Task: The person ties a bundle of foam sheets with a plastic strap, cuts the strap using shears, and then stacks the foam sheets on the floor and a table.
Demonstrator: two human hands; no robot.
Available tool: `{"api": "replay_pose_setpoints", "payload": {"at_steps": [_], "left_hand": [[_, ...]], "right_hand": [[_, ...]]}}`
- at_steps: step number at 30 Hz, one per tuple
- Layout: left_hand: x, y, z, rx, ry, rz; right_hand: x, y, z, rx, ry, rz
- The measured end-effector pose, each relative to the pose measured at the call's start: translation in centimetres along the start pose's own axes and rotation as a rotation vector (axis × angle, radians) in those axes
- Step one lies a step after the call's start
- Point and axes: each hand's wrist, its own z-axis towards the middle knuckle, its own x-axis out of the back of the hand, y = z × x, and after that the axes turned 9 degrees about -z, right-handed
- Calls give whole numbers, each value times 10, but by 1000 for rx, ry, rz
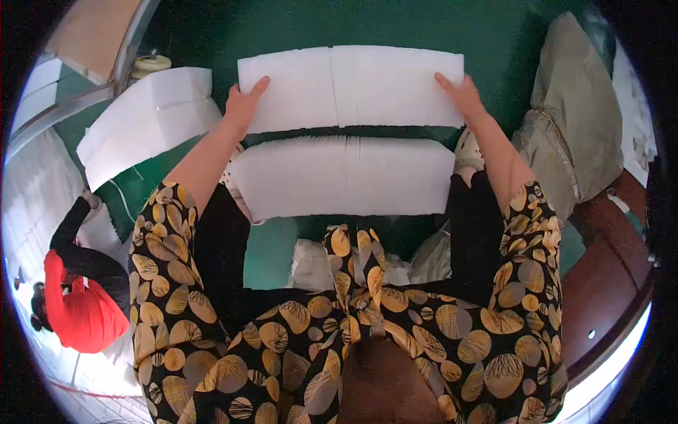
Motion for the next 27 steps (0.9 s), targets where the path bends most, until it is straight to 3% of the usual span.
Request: {"api": "replay_pose_setpoints", "payload": {"at_steps": [2, 5, 9, 11, 12, 14, 18, 21, 23, 25, 26, 27], "left_hand": [[2, 1, 1, -47, 73, 26], [1, 6, -4, -40, -3, 45], [-3, 6, 4, 103, -140, -258], [7, 16, 1, 123, -202, -421], [17, 24, -5, 138, -270, -557], [34, 44, -23, 173, -307, -714], [48, 46, -43, 105, -316, -766], [42, 19, -29, 68, -417, -716], [27, 13, -44, -43, -97, -2], [39, -18, -17, -121, -176, -136], [41, -25, -25, -128, -170, -55], [40, -28, -33, -149, -179, 21]], "right_hand": [[-1, -1, -1, -52, 358, -245], [-1, -6, -9, -57, 291, -187], [-8, 0, 9, -158, 250, -167], [5, -25, -13, -95, 122, 430], [12, -20, -16, -98, 117, 431], [40, -22, -26, -47, -113, 785], [44, -28, -63, -89, -143, 814], [25, 6, -42, -76, -39, 687], [14, 22, -42, -78, -21, 600], [15, 33, -35, -93, 7, 428], [15, 29, -42, -33, -59, 445], [13, 42, -44, -17, -214, 249]]}}
